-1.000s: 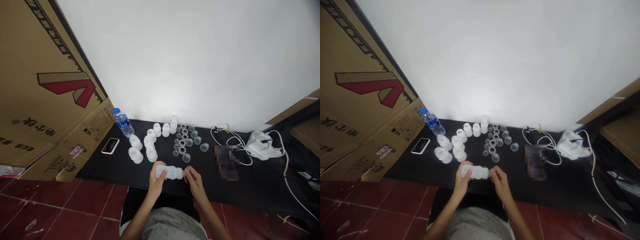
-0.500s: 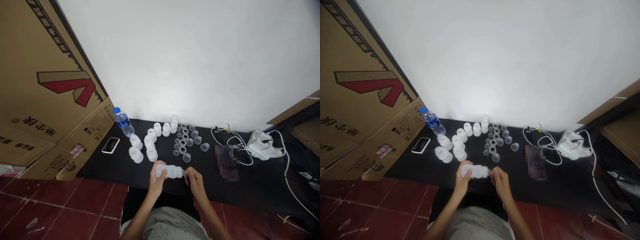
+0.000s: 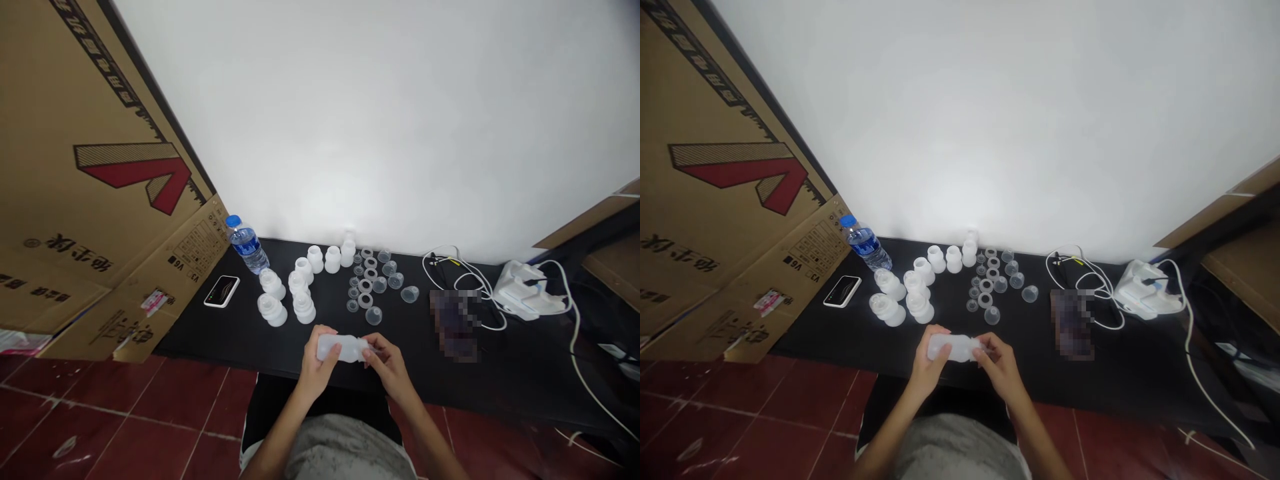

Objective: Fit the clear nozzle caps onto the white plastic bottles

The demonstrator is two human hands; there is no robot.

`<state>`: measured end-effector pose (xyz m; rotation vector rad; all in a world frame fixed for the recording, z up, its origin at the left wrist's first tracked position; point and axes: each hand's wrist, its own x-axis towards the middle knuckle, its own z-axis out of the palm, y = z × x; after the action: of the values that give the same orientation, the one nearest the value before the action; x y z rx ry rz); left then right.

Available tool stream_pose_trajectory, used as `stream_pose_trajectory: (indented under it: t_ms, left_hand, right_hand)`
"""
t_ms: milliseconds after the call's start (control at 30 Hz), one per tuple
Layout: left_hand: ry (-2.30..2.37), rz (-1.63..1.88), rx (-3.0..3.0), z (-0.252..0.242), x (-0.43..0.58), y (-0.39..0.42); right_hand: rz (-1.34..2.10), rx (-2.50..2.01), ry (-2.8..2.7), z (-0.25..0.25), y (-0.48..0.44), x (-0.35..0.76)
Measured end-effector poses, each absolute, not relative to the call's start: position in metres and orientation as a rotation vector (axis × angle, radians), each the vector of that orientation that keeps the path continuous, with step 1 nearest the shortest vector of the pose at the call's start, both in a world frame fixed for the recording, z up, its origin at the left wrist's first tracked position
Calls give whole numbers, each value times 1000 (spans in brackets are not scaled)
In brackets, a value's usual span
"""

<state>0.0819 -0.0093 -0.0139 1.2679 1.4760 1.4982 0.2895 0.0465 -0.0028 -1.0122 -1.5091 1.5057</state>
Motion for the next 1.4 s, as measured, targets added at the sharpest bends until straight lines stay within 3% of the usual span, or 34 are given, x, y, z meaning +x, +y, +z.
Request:
stream_pose_trajectory:
  t_ms: [167, 500, 767, 1167, 1400]
  left_hand:
    - [1422, 1550, 1357, -11, 86, -11]
    - [1406, 1252, 1386, 0, 91, -6]
    - [1509, 1542, 1104, -5, 90, 1]
    - [1535, 1486, 1344, -5, 91, 1]
    - [1528, 1421, 1421, 2, 94, 1]
  right_hand:
    - [1592, -944, -1384, -4, 52, 291]
    - [1452, -945, -1047, -13, 53, 288]
    - [767, -1226, -1539, -14, 74, 282]
    - [1037, -1153, -1063, -16, 90, 289]
    - [1108, -1110, -1277, -9, 85, 288]
